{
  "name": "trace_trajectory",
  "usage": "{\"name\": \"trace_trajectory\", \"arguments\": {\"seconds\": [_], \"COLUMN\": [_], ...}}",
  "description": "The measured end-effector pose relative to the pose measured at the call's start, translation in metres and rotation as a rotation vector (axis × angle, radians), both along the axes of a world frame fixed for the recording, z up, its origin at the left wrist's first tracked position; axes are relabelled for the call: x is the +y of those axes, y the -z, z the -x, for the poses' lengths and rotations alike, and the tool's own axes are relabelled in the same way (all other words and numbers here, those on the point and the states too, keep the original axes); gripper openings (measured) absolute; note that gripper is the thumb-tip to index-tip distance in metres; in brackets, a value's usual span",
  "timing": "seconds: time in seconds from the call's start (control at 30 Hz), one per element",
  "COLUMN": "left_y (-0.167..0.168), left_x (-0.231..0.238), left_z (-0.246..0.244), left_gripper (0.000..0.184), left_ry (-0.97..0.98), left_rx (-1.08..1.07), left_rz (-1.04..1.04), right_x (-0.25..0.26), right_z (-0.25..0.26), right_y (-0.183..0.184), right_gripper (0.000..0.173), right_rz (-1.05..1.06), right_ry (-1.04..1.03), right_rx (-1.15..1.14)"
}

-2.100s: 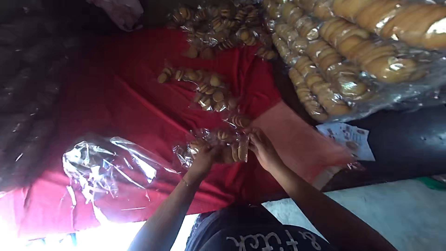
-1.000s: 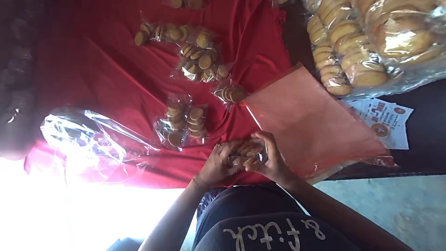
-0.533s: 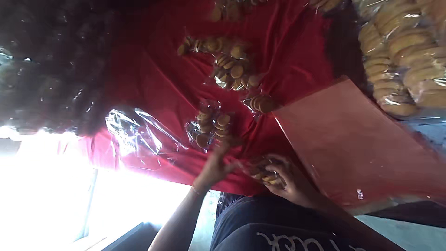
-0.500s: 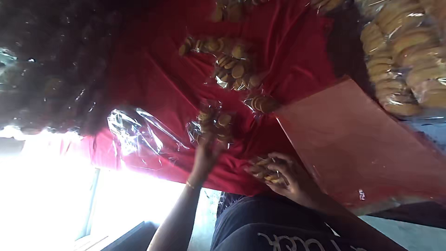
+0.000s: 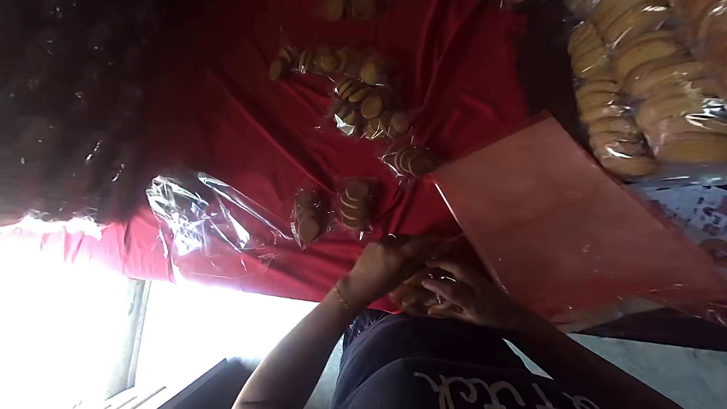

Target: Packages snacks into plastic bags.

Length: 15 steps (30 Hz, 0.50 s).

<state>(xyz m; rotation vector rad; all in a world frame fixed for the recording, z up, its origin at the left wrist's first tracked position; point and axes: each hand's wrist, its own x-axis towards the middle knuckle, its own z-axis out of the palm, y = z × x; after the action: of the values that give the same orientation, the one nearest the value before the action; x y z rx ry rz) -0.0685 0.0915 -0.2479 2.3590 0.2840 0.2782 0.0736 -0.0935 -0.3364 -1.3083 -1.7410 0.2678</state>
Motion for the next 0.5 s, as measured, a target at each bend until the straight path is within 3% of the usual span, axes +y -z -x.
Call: {"name": "trace_trajectory", "arguments": {"seconds": [0.1,0.23,0.27,0.37,0.47,0.5], "left_y": [0.020,0.010,0.003,-0.014,0.002,0.015], "left_x": [-0.008,0.008,0.014,0.040,0.073,0.081], "left_z": [0.005,0.020,0.028,0.061,0.085,0.086], "left_gripper": [0.018,0.021,0.022,0.024,0.063,0.069], "left_ry": [0.048,0.110,0.053,-0.421,-0.578,-0.594], "left_rx": [-0.047,0.017,0.014,0.045,0.406,0.476], "left_rz": [0.137,0.336,0.295,-0.072,-0.185,-0.207], "right_x": [-0.004,0.009,0.015,0.030,0.041,0.047], "right_z": [-0.001,-0.008,-0.009,-0.011,-0.004,0.002], "right_y": [-0.002,-0.015,-0.016,-0.017,-0.013,-0.014], "right_gripper": [0.040,0.049,0.048,0.050,0.052,0.052], "right_rz": [-0.031,0.160,0.175,0.174,0.119,0.100], "right_ry": [0.235,0.044,0.003,-0.056,-0.096,-0.125], "right_rx": [-0.132,0.039,0.052,0.022,0.027,0.028]}}
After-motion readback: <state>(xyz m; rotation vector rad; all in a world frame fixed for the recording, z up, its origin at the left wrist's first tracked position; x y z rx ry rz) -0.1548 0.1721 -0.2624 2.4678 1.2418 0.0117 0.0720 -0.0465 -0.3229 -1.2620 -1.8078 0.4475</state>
